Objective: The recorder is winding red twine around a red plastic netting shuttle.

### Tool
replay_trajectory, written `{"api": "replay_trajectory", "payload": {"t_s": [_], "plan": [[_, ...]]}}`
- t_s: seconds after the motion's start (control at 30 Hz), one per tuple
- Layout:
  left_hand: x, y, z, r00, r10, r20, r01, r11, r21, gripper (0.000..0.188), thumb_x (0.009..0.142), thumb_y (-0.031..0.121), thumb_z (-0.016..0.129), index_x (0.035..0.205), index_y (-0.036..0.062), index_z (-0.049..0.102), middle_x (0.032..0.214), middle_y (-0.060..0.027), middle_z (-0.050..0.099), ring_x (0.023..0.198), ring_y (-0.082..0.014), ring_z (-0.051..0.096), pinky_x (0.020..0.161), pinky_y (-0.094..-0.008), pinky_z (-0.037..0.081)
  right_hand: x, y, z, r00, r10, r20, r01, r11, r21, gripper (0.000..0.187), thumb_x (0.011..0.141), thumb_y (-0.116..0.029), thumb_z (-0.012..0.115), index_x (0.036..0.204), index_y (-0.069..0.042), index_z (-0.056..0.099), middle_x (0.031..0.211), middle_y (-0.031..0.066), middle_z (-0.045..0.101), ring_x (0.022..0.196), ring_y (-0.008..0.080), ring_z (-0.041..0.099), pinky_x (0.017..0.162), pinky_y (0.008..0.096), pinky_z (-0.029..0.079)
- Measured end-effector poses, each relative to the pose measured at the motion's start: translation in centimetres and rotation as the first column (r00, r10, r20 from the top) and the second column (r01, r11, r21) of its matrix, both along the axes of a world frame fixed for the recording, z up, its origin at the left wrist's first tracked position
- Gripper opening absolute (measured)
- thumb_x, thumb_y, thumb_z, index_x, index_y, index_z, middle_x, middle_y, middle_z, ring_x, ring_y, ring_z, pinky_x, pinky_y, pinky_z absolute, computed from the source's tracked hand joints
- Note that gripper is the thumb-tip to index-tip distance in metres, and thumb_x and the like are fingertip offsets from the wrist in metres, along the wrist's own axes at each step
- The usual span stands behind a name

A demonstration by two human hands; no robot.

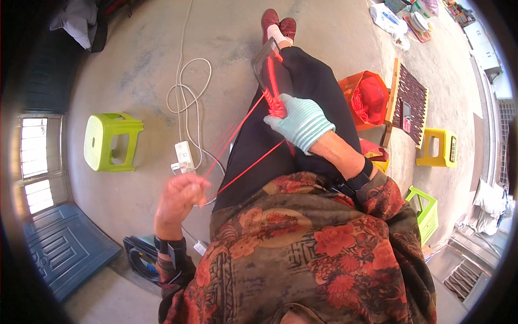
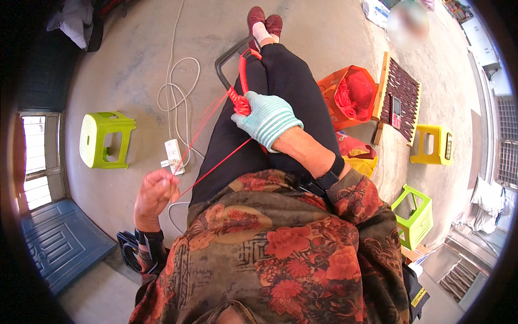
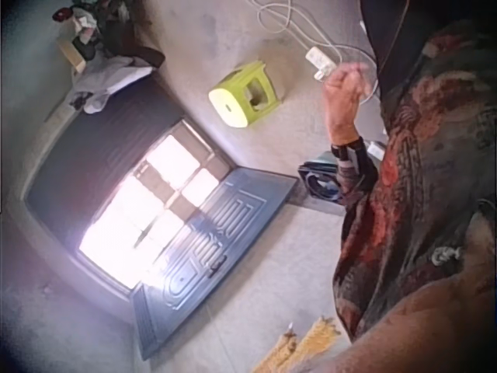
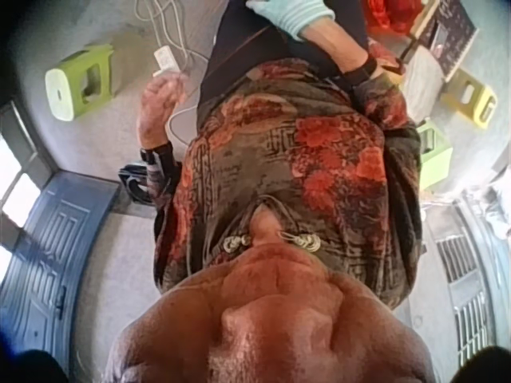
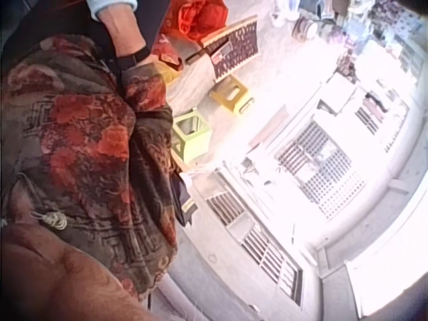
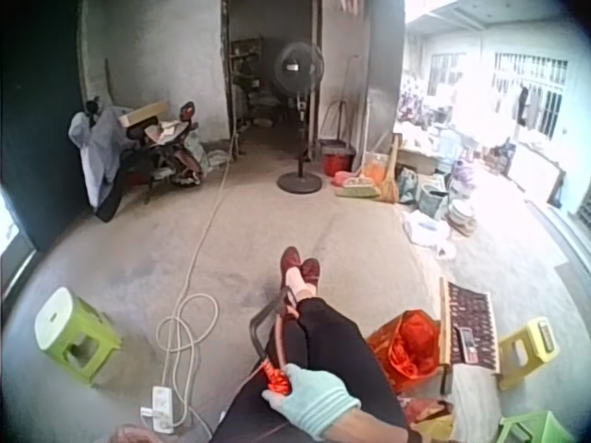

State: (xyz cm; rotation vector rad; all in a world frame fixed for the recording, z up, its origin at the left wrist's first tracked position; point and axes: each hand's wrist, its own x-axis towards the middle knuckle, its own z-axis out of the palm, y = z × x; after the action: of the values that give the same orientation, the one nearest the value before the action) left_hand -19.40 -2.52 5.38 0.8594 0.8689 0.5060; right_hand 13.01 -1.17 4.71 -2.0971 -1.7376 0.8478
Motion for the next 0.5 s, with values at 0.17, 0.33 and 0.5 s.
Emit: {"api": "replay_trajectory", "payload": {"t_s": [0.17,0.33,0.5], "plan": [[-0.5,0.3,1.8,0.952,-0.09,0.293,0.105,0.994,-0.037,0.017,0.089,0.016,0.056,0.094,-0.0002,0.059,0.074,-0.0091,0.064,0.06,-0.0173,0.058,0.064,-0.0323,0.049,0.4,0.0,1.4,0.989,0.035,-0.145,-0.024,0.997,0.077,0.048,0.075,-0.043,0.07,0.092,-0.001,0.054,0.085,0.0263,0.062,0.085,0.0425,0.06,0.074,0.0448,0.049],[7.6,4.8,7.3,0.756,-0.135,0.641,-0.15,0.917,0.37,0.024,0.089,0.018,0.059,0.107,0.0025,0.061,0.094,-0.0156,0.064,0.084,-0.0266,0.062,0.082,-0.0529,0.048,6.3,0.0,-0.4,0.675,-0.267,-0.687,0.406,0.913,0.044,0.032,0.086,-0.031,0.062,0.099,-0.002,0.06,0.079,0.0167,0.063,0.073,0.0286,0.064,0.066,0.0348,0.049],[13.6,8.5,1.2,0.896,0.085,0.436,-0.196,0.956,0.218,0.037,0.093,0.01,0.054,0.129,0.0031,0.049,0.123,-0.0095,0.055,0.105,-0.0202,0.057,0.087,-0.038,0.049,7.3,0.9,2.3,0.962,-0.25,-0.109,0.265,0.763,0.59,0.028,0.084,-0.031,0.063,0.088,-0.004,0.066,0.077,0.0161,0.063,0.071,0.0309,0.063,0.066,0.0356,0.049]]}}
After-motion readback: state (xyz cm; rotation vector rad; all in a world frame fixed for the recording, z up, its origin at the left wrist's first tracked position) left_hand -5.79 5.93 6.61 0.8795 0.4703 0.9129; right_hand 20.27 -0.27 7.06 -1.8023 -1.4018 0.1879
